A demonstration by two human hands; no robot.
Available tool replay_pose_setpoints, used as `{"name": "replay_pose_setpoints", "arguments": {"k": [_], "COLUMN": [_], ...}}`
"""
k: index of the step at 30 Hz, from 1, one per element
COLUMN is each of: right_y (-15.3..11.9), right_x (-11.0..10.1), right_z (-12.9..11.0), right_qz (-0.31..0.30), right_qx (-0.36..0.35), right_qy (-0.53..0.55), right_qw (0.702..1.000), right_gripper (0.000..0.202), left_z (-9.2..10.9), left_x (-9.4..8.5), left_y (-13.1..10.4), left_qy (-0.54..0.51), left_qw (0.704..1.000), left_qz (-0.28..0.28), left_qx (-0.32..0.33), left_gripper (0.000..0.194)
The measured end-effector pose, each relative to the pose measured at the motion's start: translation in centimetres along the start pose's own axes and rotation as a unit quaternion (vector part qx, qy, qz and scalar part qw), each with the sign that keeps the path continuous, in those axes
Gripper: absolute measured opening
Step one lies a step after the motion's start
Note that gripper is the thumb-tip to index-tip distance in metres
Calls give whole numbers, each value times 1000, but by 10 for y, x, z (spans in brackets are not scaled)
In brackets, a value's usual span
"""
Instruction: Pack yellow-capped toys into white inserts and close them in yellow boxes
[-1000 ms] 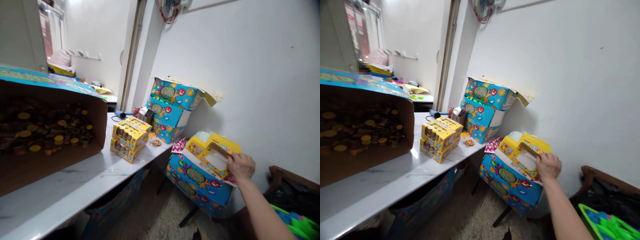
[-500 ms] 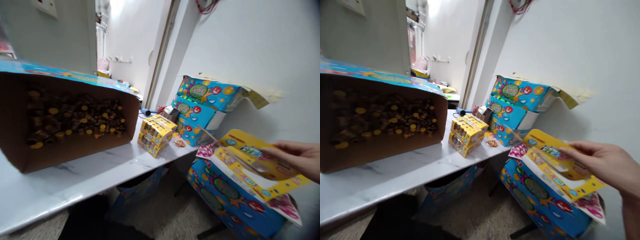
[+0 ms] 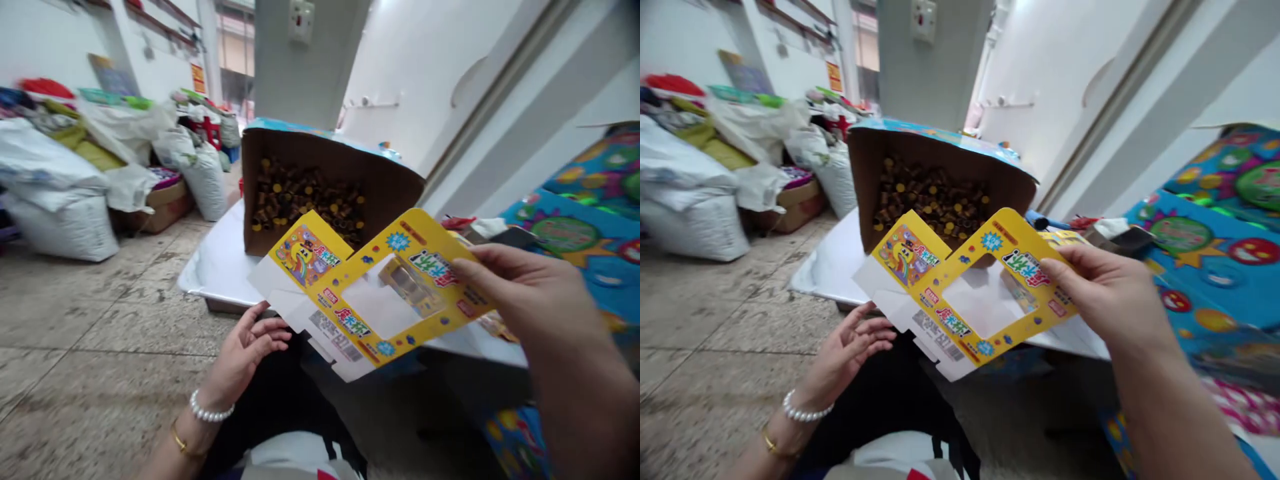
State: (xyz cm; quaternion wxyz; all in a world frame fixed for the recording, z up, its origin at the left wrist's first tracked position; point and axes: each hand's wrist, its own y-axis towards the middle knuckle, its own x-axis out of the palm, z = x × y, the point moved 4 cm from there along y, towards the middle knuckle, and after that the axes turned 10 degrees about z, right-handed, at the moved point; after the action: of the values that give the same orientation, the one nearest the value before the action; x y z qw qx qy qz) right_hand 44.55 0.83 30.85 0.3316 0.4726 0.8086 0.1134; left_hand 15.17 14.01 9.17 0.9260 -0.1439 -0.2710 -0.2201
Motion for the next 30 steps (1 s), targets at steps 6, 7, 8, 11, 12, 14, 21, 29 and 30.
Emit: {"name": "replay_pose_setpoints", "arguments": {"k": [6,7,8,11,12,14,21,29,30], "right_y": [11,6,-2,-51,-73,-115,-180,-198,-203], "right_x": [113,127,140,166,171,175,173,190,191], "right_z": [44,49,52,50,47,36,-3,18,17], "right_qz": [-174,-170,-156,-118,-118,-133,-118,-460,-484], "right_qx": [22,-29,-97,-323,-370,-426,-438,-298,-267], "right_qy": [-50,-81,-105,-132,-130,-150,-248,-192,-185], "right_qw": [983,982,977,930,912,882,856,814,812], "right_gripper": [37,37,39,44,43,38,62,103,109], "left_z": [-25,-30,-34,-42,-45,-49,-47,-31,-28], "left_x": [-26,-30,-36,-62,-71,-85,-80,-47,-43], "left_y": [-20,-21,-22,-23,-24,-27,-32,-35,-36], "left_qy": [-3,-5,-5,-4,-1,4,-37,-120,-131], "left_qw": [998,998,996,987,983,976,963,964,964], "left_qz": [53,64,80,157,182,217,265,231,224], "left_qx": [-16,-23,-26,-14,-9,-7,-10,-57,-59], "left_gripper": [33,34,36,37,37,38,33,30,32]}}
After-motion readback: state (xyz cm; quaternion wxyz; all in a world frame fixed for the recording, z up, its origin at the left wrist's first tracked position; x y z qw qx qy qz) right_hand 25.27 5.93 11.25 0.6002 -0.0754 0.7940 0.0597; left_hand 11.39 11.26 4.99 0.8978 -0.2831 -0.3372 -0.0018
